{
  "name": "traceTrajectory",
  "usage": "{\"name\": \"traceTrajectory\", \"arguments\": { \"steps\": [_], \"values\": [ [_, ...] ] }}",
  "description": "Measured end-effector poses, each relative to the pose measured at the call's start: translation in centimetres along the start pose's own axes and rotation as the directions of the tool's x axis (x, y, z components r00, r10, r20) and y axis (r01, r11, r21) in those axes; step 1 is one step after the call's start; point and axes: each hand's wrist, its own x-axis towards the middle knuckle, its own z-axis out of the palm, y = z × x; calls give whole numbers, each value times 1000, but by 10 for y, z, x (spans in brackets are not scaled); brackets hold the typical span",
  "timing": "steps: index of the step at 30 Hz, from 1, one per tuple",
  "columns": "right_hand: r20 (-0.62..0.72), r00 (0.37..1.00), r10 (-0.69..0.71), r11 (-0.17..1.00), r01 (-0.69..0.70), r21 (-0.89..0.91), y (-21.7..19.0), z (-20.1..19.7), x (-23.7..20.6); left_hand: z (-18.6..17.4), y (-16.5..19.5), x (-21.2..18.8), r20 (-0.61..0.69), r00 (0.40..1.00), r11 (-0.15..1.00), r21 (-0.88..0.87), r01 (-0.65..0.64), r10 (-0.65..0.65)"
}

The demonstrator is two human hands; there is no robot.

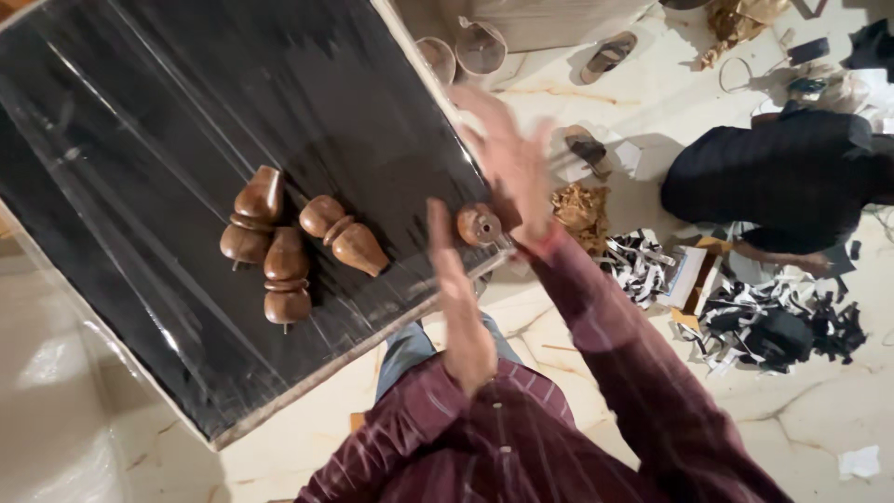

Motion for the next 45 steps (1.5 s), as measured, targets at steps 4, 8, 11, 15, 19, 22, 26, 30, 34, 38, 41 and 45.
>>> {"name": "traceTrajectory", "arguments": {
  "steps": [4, 8, 11, 15, 19, 22, 26, 30, 34, 38, 41, 45],
  "values": [
    [4, 993, 121, 993, -121, -17, 23, 7, -19, -13, -43, 17, 143, 987, 991, 104, -86, 71],
    [-539, 833, 125, 917, -305, -259, 39, 46, -107, -13, -60, 121, 306, 923, 967, -172, -187, 233],
    [-494, 869, -8, 990, -62, -125, 28, 40, -135, -10, -48, 163, 82, 944, 945, -111, -309, 318],
    [-299, 953, -59, 998, 48, -42, 7, 11, -76, -29, -27, 99, -28, 969, 966, 90, -241, 245],
    [9, 990, 142, 850, -126, 511, 16, 0, 11, -31, -23, 1, 86, 986, 984, 102, -149, 141],
    [55, 990, 134, 988, -137, 74, 27, 9, -4, -17, -30, 3, 93, 982, 981, 96, -171, 162],
    [-374, 917, 136, 972, -198, -130, 37, 44, -110, -25, -38, 93, 306, 944, 991, -95, -95, 120],
    [-450, 892, 34, 996, -67, -57, 21, 50, -136, -21, -36, 151, 37, 965, 965, -40, -258, 260],
    [-270, 961, 61, 988, -19, 156, -8, 25, -61, -31, -24, 91, -89, 978, 982, 37, -186, 189],
    [32, 996, 84, 986, -87, 139, 24, 16, 10, -33, -22, 11, 126, 983, 983, 111, -150, 136],
    [-115, 990, 80, 996, -75, 47, 38, 14, -35, -32, -33, 25, 153, 976, 963, 200, -182, 153],
    [-584, 773, -247, 851, -114, -512, 64, 29, -139, -23, -43, 113, 368, 923, 989, -126, -71, 113]
  ]
}}
